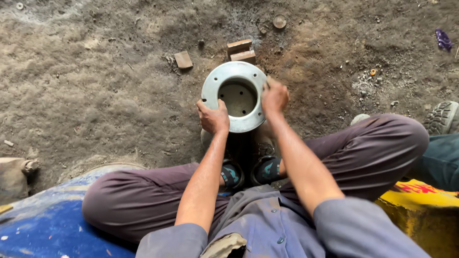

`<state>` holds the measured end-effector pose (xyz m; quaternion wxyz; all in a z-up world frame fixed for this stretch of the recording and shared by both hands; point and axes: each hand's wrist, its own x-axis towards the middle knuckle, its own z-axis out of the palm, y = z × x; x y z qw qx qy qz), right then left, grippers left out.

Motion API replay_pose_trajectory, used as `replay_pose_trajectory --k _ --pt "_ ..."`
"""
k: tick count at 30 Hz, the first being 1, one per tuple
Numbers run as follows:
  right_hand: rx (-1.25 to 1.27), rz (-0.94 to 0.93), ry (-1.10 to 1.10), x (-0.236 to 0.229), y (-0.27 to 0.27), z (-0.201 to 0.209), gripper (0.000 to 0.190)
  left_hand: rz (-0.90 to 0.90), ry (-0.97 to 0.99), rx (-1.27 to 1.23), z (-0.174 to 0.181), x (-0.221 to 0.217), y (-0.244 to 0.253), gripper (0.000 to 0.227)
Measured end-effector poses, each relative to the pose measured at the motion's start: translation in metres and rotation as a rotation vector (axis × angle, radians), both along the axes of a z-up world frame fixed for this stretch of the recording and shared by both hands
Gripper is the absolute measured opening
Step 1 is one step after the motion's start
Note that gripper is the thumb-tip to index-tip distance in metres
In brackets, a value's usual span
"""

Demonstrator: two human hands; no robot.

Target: The person sands the surface of a circular metal component using a small piece of abrasive material.

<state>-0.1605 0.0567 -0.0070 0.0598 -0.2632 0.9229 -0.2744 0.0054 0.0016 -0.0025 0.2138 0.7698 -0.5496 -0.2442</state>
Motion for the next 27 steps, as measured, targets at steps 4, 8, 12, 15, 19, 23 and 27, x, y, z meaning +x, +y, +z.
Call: replay_pose_trajectory --k 4,8,12,15,19,23,27 --pt "-0.05 0.079 -0.171 -0.033 -0.035 0.006 0.023 -0.003 0.001 -0.05 -0.002 -0.001 0.001 0.06" --pt "-0.203 0.172 -0.135 -0.03 -0.019 -0.002 0.025 -0.027 0.041 -0.07 -0.007 0.001 0.0 0.058" --pt "-0.109 0.003 -0.016 0.011 0.033 -0.009 0.025 -0.005 0.025 -0.069 -0.01 0.002 0.001 0.058" --pt "-0.27 -0.008 0.055 0.052 0.062 -0.01 0.032 -0.009 0.032 -0.067 -0.011 0.002 0.001 0.058" --pt "-0.139 -0.058 -0.04 0.061 0.065 -0.01 0.036 -0.022 0.051 -0.07 -0.011 0.004 0.0 0.059" --pt "-0.298 0.152 0.009 0.024 0.052 -0.029 0.036 -0.06 0.054 -0.096 -0.012 0.01 0.004 0.061" --pt "-0.235 0.208 -0.097 0.004 0.053 -0.038 0.039 -0.098 0.08 -0.114 -0.009 0.014 0.003 0.066"
